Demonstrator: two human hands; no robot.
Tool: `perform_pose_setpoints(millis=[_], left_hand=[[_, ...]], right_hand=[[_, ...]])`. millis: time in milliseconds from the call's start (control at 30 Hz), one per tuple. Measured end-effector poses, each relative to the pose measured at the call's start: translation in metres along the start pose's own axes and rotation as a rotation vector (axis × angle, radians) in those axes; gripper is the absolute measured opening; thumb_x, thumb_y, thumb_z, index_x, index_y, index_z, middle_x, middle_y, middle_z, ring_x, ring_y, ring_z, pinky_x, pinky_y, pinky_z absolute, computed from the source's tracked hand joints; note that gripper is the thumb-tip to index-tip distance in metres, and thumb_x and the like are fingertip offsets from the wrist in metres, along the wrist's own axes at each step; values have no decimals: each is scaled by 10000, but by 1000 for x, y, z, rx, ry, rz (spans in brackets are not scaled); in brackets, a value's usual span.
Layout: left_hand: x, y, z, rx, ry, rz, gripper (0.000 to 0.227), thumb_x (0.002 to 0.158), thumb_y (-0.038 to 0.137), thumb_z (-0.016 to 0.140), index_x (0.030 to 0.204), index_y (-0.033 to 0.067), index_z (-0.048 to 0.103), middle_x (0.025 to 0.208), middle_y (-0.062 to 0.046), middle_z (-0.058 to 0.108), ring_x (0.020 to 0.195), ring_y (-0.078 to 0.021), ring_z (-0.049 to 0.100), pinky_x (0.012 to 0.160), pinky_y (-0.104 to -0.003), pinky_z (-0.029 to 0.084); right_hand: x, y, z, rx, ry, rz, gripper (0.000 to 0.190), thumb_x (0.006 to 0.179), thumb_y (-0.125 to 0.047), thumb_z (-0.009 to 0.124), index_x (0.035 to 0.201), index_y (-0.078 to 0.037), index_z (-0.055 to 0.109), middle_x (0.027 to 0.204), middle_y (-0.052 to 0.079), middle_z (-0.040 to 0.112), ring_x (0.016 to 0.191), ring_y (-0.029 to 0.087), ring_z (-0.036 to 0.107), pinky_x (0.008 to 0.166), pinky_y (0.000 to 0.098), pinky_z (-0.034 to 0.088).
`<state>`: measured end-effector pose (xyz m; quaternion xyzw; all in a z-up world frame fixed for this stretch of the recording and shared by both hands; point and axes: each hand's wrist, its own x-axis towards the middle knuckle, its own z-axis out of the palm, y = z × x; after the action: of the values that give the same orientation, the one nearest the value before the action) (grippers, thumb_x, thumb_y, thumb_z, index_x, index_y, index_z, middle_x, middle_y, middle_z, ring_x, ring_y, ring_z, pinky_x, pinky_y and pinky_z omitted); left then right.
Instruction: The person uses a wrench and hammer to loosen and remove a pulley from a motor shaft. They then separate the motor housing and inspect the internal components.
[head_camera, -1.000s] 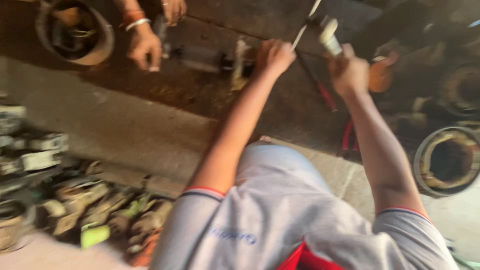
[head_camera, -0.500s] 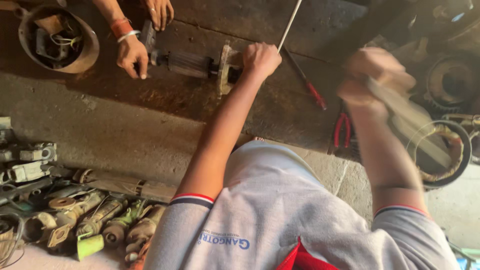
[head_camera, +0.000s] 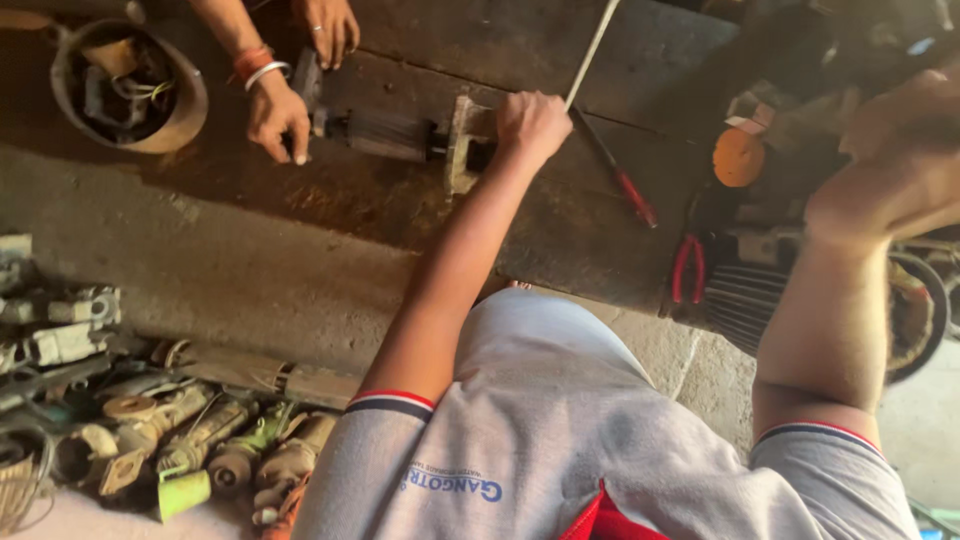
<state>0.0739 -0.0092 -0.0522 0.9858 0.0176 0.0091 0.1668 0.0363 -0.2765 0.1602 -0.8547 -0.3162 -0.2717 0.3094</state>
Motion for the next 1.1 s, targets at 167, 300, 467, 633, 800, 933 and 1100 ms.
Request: perform_pose_setpoints(millis=[167, 300, 467, 633, 800, 933, 1100], left_hand=[[2, -1, 5, -5, -10, -4, 220, 814, 255, 630, 721, 131, 787, 745, -162, 750, 726, -317, 755, 619, -453, 577], [3, -7, 6, 31, -15, 26, 205, 777, 259, 641, 749, 132, 799, 780, -168, 754, 761, -322, 753, 655, -460, 580], [-11, -4, 7, 2, -84, 20, 229, 818, 250, 629, 823, 111, 810, 856, -184, 759, 831, -338, 757, 722, -460, 594], [5, -7, -13, -19, -103, -16, 229, 817, 254, 627, 841, 117, 809, 856, -190, 756, 836, -354, 755, 716, -473, 590], [7, -5, -3, -61, -77, -53, 209, 786, 225, 639, 849, 116, 806, 872, -181, 758, 850, -357, 751, 707, -470, 595], [34, -2, -1, -130, 150, 39, 186, 742, 200, 642, 774, 128, 810, 825, -165, 764, 824, -365, 743, 729, -483, 581], [1, -3, -2, -18, -14, 52, 225, 897, 239, 628, 825, 101, 791, 885, -184, 754, 878, -339, 746, 789, -467, 588]], right_hand=[[-32, 17, 84, -273, -303, 37, 285, 1070, -279, 733, 1025, -29, 605, 796, 170, 662, 700, 395, 660, 595, 469, 496], [-24, 5, 82, -328, -354, 294, 316, 1113, -305, 700, 1090, -4, 606, 757, 198, 658, 669, 415, 656, 585, 511, 489], [-11, -6, -10, -34, -30, 221, 71, 1013, -19, 663, 1009, -6, 593, 887, 150, 732, 862, 336, 768, 724, 418, 588], [1, 4, 21, 19, 36, -33, 171, 1075, -168, 668, 1031, -27, 581, 857, 173, 711, 831, 386, 730, 687, 469, 551], [-21, 23, 100, -248, -380, 192, 300, 1137, -318, 673, 1054, -48, 569, 827, 196, 691, 801, 436, 691, 651, 521, 514], [-59, 34, 106, -244, -330, 361, 328, 1113, -361, 690, 1070, -58, 575, 806, 219, 673, 770, 459, 673, 632, 537, 508], [-139, 45, 108, -320, -185, 480, 269, 1091, -306, 710, 1133, -65, 600, 894, 167, 689, 806, 417, 678, 644, 529, 512]])
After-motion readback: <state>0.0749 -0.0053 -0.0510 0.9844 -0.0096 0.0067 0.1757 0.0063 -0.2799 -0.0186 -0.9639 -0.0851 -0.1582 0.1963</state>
